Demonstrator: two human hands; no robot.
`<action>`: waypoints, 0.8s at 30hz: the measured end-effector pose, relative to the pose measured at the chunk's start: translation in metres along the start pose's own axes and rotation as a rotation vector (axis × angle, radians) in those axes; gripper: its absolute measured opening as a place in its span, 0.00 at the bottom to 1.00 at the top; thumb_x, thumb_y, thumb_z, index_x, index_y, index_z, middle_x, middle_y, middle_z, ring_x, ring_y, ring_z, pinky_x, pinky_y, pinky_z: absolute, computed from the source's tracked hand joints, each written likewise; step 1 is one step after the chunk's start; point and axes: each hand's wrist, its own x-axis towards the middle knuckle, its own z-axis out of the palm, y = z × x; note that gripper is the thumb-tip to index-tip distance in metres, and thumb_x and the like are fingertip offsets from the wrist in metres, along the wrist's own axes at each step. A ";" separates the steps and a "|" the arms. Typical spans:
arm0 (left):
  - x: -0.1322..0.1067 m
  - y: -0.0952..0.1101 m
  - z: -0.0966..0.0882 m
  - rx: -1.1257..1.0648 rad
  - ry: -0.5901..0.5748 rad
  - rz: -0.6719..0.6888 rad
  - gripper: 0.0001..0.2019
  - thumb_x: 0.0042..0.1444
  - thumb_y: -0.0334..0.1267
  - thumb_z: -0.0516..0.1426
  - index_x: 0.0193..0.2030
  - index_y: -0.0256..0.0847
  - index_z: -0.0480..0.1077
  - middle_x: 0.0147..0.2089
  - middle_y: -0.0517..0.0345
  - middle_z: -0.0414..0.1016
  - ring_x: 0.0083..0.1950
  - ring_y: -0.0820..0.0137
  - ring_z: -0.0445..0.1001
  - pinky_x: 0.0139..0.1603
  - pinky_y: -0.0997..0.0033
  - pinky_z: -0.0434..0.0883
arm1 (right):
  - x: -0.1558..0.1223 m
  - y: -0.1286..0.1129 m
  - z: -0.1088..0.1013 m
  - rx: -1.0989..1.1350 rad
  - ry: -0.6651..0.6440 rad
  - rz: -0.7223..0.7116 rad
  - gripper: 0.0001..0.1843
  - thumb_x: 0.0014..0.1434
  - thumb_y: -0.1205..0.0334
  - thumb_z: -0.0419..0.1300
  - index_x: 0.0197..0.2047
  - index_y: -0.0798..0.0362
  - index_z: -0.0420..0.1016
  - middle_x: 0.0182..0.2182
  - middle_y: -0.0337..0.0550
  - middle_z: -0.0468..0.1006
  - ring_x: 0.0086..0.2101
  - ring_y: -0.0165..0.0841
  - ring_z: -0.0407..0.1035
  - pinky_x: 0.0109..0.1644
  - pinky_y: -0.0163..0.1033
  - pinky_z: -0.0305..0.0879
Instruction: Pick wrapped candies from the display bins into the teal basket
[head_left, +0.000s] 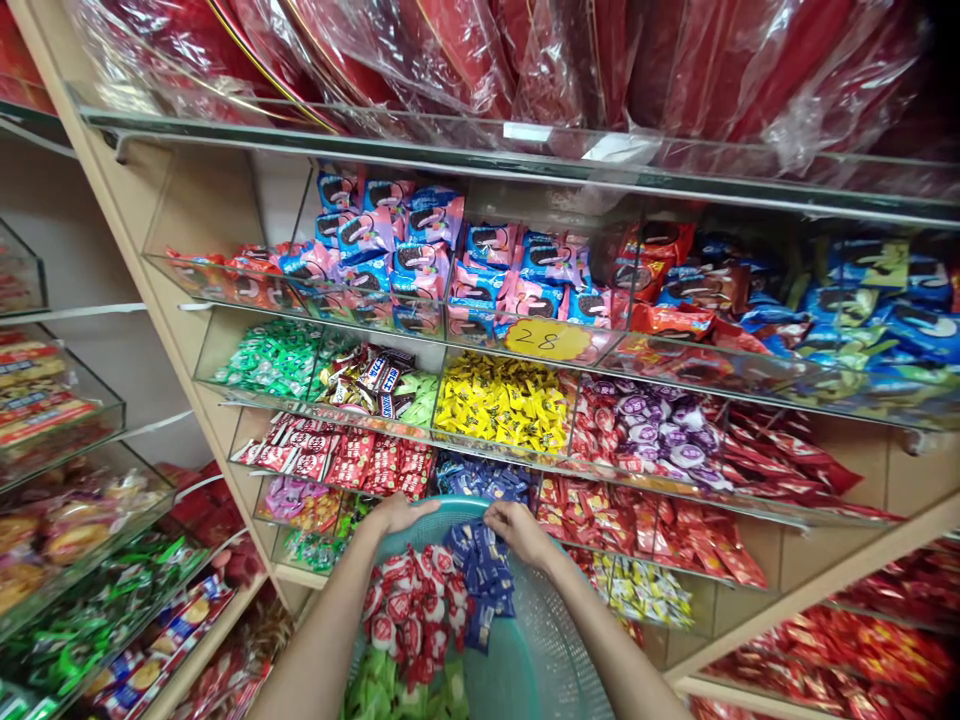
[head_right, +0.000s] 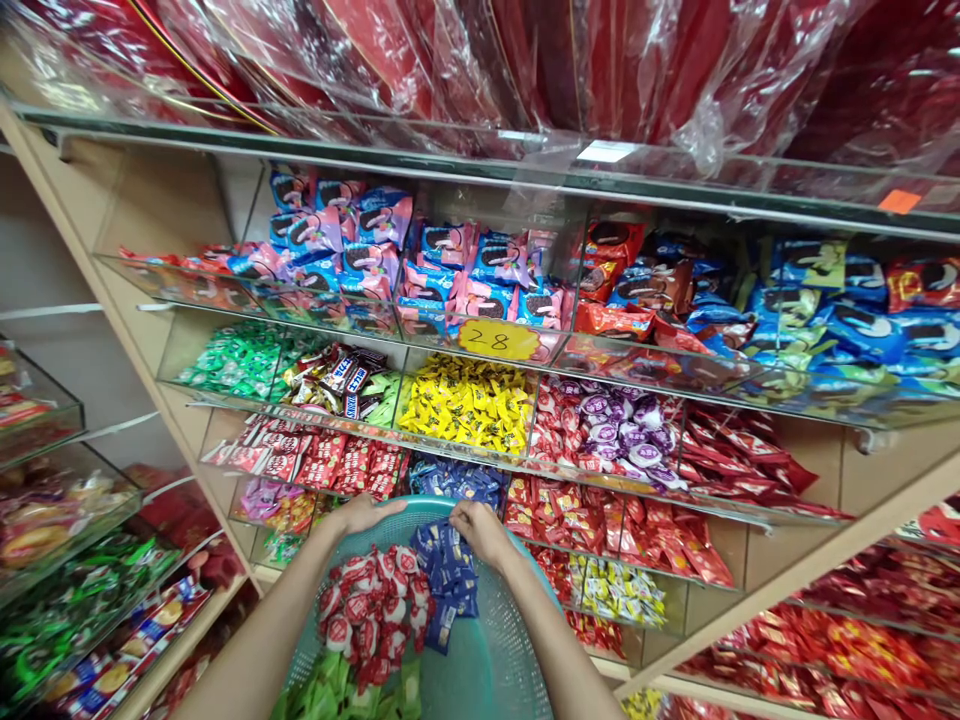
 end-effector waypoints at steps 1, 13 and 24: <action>-0.001 0.000 0.000 -0.002 0.001 0.001 0.41 0.34 0.69 0.48 0.39 0.29 0.69 0.39 0.38 0.73 0.44 0.50 0.70 0.40 0.62 0.67 | 0.002 -0.001 0.002 0.003 -0.005 -0.003 0.13 0.55 0.57 0.50 0.28 0.56 0.69 0.18 0.34 0.64 0.21 0.24 0.56 0.24 0.28 0.49; 0.006 -0.005 0.003 -0.017 0.014 -0.001 0.41 0.34 0.68 0.49 0.42 0.29 0.69 0.45 0.36 0.71 0.46 0.51 0.69 0.42 0.61 0.67 | 0.008 -0.015 0.008 -0.217 0.071 0.074 0.10 0.55 0.58 0.50 0.34 0.51 0.70 0.27 0.37 0.74 0.30 0.28 0.67 0.32 0.29 0.54; -0.003 -0.001 -0.002 -0.020 0.013 -0.016 0.45 0.32 0.70 0.49 0.43 0.27 0.67 0.46 0.37 0.70 0.44 0.55 0.71 0.40 0.68 0.66 | 0.033 -0.009 -0.022 -0.811 0.164 0.392 0.16 0.59 0.57 0.46 0.40 0.56 0.69 0.34 0.52 0.75 0.35 0.37 0.70 0.35 0.35 0.60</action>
